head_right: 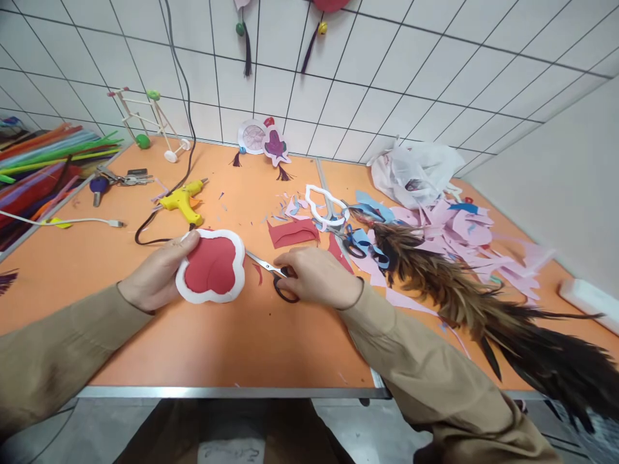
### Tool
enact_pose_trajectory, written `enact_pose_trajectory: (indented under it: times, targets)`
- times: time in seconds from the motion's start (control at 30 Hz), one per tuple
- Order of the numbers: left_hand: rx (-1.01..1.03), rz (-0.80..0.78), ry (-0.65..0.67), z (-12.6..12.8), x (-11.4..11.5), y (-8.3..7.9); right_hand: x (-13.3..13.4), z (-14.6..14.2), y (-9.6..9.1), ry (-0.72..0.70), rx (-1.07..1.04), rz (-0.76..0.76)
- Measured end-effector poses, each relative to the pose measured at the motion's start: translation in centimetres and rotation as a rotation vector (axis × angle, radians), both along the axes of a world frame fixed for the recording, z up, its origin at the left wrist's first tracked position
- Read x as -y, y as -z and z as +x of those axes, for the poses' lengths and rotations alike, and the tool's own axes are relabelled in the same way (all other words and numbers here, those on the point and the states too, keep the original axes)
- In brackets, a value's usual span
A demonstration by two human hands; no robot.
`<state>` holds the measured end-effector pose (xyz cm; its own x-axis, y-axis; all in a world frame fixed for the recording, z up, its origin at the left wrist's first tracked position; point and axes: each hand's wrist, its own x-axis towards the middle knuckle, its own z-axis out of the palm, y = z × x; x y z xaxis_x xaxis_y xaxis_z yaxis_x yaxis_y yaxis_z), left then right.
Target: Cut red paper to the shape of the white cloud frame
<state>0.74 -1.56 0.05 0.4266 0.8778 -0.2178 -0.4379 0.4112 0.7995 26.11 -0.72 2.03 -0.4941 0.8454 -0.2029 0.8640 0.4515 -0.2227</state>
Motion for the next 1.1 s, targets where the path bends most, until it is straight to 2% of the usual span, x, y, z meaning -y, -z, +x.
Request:
enact_pose_trajectory:
  times: [0.3, 0.4, 0.47, 0.53, 0.6, 0.67, 0.73, 0.77, 0.83, 0.93, 1.0, 1.1]
  targets:
    - [0.087, -0.109, -0.028, -0.2, -0.4, 0.4, 1.7, -0.7, 0.3, -0.035, 0.205, 0.033]
    - [0.1, -0.137, -0.037, -0.3, -0.5, 0.3, 1.8, -0.2, 0.3, -0.03, 0.12, 0.07]
    - [0.112, -0.155, -0.022, -0.5, -0.7, 0.2, 1.4, 0.6, 0.2, -0.014, -0.06, 0.07]
    - [0.12, -0.181, 0.012, -0.8, -0.8, 0.1, 0.7, 1.5, 0.3, 0.013, -0.303, -0.042]
    - [0.112, -0.198, 0.06, -1.2, -1.0, 0.1, 0.0, 2.4, 0.5, 0.052, -0.521, -0.272]
    - [0.092, -0.196, 0.118, -1.7, -1.2, 0.0, -0.6, 3.2, 0.8, 0.059, -0.619, -0.476]
    - [0.075, -0.188, 0.17, -2.1, -1.4, 0.0, -1.0, 4.0, 1.1, 0.039, -0.633, -0.534]
    - [0.071, -0.186, 0.191, -2.3, -1.5, -0.1, -1.0, 4.4, 1.1, 0.022, -0.635, -0.501]
    - [0.061, -0.195, 0.228, -2.7, -1.7, -0.2, -1.1, 4.8, 1.0, -0.03, -0.641, -0.332]
    - [0.012, -0.217, 0.257, -3.0, -2.0, -0.4, -1.0, 4.7, 0.8, -0.175, -0.595, 0.082]
    - [-0.039, -0.238, 0.269, -3.0, -2.0, -0.4, -1.0, 4.2, 0.8, -0.325, -0.543, 0.366]
    - [-0.124, -0.29, 0.276, -2.7, -1.9, -0.5, -1.1, 3.6, 0.8, -0.504, -0.433, 0.605]
